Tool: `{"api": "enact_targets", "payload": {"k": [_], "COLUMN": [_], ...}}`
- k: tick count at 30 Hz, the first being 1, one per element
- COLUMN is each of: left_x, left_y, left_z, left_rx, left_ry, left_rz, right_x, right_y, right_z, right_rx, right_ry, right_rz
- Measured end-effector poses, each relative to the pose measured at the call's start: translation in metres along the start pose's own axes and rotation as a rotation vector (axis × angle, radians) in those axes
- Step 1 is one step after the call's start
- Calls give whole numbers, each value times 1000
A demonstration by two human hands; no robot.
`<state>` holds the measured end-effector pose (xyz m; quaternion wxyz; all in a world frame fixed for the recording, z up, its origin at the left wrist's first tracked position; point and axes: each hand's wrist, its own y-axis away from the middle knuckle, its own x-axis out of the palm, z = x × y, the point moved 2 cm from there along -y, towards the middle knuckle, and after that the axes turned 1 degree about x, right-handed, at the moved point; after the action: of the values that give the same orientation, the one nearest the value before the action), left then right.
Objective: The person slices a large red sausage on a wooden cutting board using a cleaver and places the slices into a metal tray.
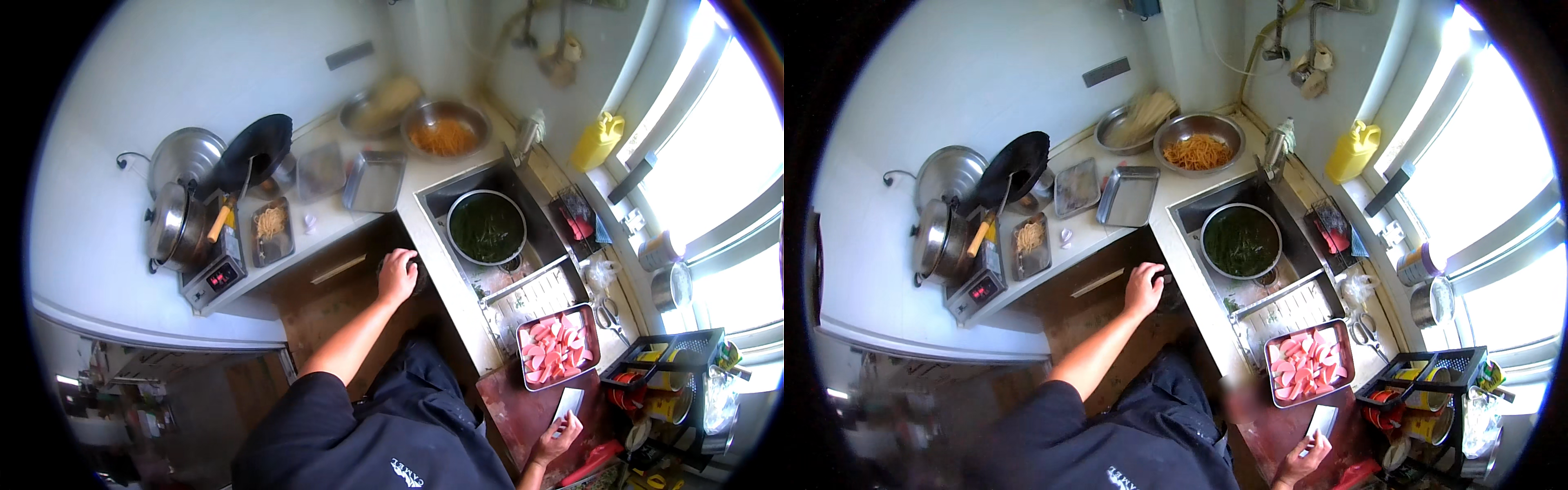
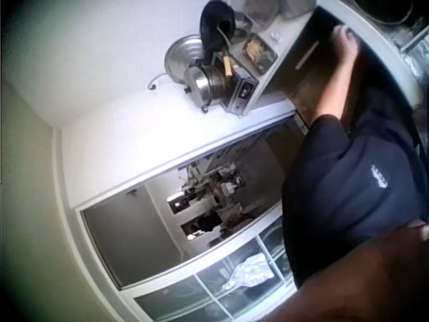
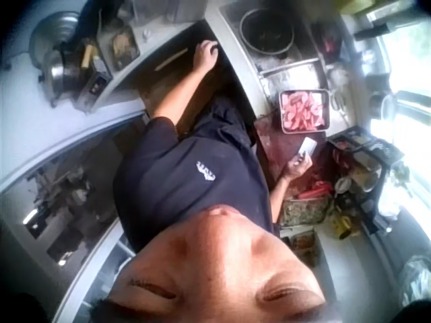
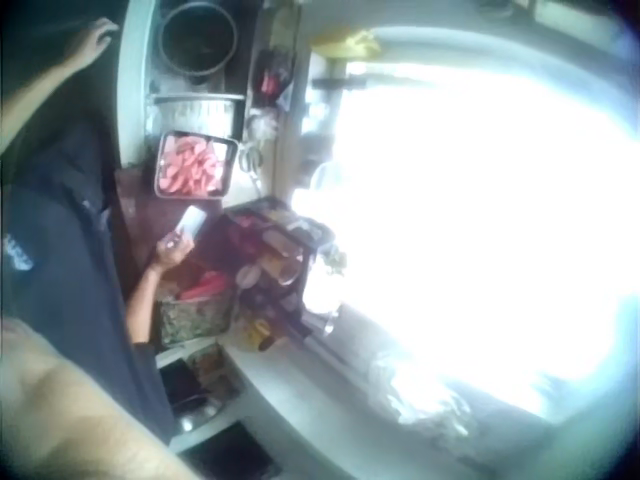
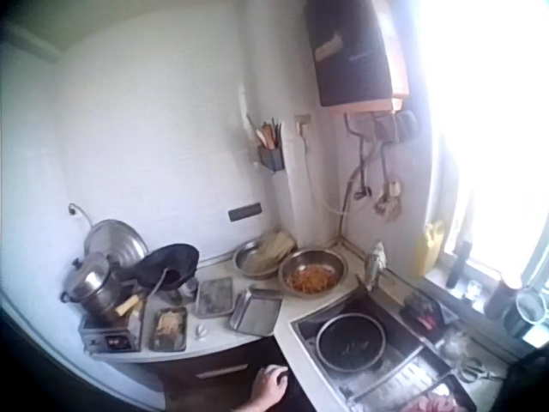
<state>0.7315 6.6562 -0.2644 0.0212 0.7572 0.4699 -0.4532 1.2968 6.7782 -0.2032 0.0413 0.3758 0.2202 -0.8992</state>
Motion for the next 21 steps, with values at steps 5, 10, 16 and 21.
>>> {"api": "enact_targets", "payload": {"k": [5,10,16,21], "left_x": [-2,0,35,50], "left_y": [-83,-151,-158,-156], "left_z": [72,159,148,112], "left_rx": [76,103,260,299], "left_ry": [-236,-475,-218,37], "left_rz": [28,278,617,527], "right_x": [58,141,227,267], "right_y": [0,-27,-73,-97], "right_z": [59,127,207,244], "right_rx": [-2,-29,-105,-63], "right_ry": [-35,-52,-8,-70], "right_rz": [94,127,235,304]}}
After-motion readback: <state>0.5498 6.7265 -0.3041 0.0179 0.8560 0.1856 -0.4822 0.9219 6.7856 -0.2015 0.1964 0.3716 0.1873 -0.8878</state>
